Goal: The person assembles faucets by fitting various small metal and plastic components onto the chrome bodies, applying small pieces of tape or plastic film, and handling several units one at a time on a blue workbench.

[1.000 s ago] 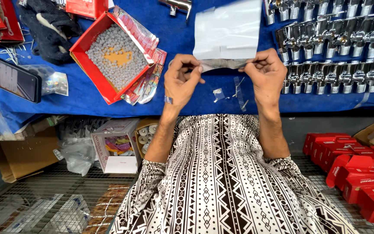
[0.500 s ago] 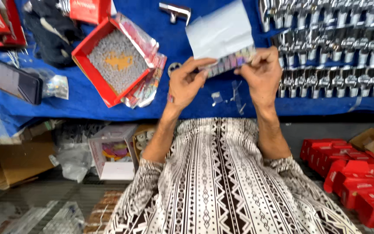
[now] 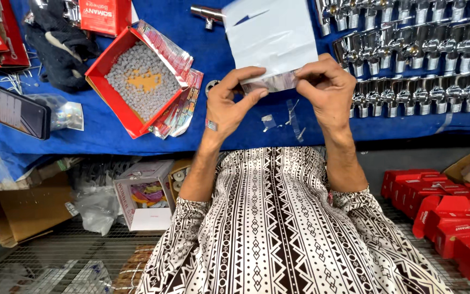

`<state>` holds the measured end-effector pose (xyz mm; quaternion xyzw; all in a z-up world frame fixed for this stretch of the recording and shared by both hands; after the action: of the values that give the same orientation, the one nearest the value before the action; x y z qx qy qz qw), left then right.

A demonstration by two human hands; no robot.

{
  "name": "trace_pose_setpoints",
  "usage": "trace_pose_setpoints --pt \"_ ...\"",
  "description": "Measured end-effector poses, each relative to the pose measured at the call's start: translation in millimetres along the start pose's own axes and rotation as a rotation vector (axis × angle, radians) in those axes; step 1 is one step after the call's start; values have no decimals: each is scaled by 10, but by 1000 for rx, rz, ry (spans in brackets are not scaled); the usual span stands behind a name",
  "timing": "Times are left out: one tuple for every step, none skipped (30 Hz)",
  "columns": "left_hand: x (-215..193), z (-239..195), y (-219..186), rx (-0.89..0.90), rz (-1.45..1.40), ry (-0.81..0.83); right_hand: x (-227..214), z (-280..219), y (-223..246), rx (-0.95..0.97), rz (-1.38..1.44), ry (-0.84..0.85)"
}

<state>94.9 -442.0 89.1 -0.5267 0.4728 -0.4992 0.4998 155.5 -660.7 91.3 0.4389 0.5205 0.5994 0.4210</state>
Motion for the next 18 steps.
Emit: trace_pose_setpoints --pt "-2 4 -24 -9 -23 -9 10 6 14 0 -29 -4" --pt "3 5 -40 -17 -45 -21 24 11 18 -1 -56 -5" --pt "9 1 -51 -26 -67 -34 36 2 19 -2 -55 -19" --pt "13 7 -57 0 -43 -49 41 3 13 -9 -53 -29" --pt "17 -6 -66 25 -20 -65 42 -14 10 -15 -52 -40" --pt "12 12 -70 63 6 -84 36 -11 4 -22 -144 -60" --pt "7 -23 -85 34 83 -94 36 -57 16 -29 -234 -82" --pt "-16 8 -109 36 166 -120 38 23 19 -71 -321 -94" --pt "-34 4 -142 36 246 -150 59 6 41 -43 -338 -121" --pt "-37 27 -171 95 245 -192 89 16 59 -36 -351 -145" --pt "-28 11 -197 154 242 -234 116 31 84 -48 -470 -169" --pt "-15 1 -202 173 207 -251 172 43 95 -119 -337 -179" --pt "-13 -6 -192 193 172 -264 199 36 101 -11 -374 -231" --pt "21 -43 -162 192 117 -254 192 6 136 -117 -448 -201" --pt "22 -39 -120 192 63 -240 198 17 150 -225 -524 -177" --pt "41 -88 -64 191 105 -242 198 -35 150 -211 -511 -194" --pt "2 -68 -5 189 146 -245 224 -1 126 -198 -497 -211" --pt "12 -92 63 140 145 -242 200 -46 141 -239 -594 -177"
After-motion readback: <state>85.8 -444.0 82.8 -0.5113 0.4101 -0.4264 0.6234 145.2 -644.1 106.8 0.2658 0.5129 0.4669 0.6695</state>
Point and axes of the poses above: each hand's wrist, its own z-axis towards the middle knuckle, its own x-axis out of the palm, y = z × x, the point moved 1 cm from there along z, towards the middle knuckle, and after that the axes turned 5 degrees about z, right-handed, at the moved point
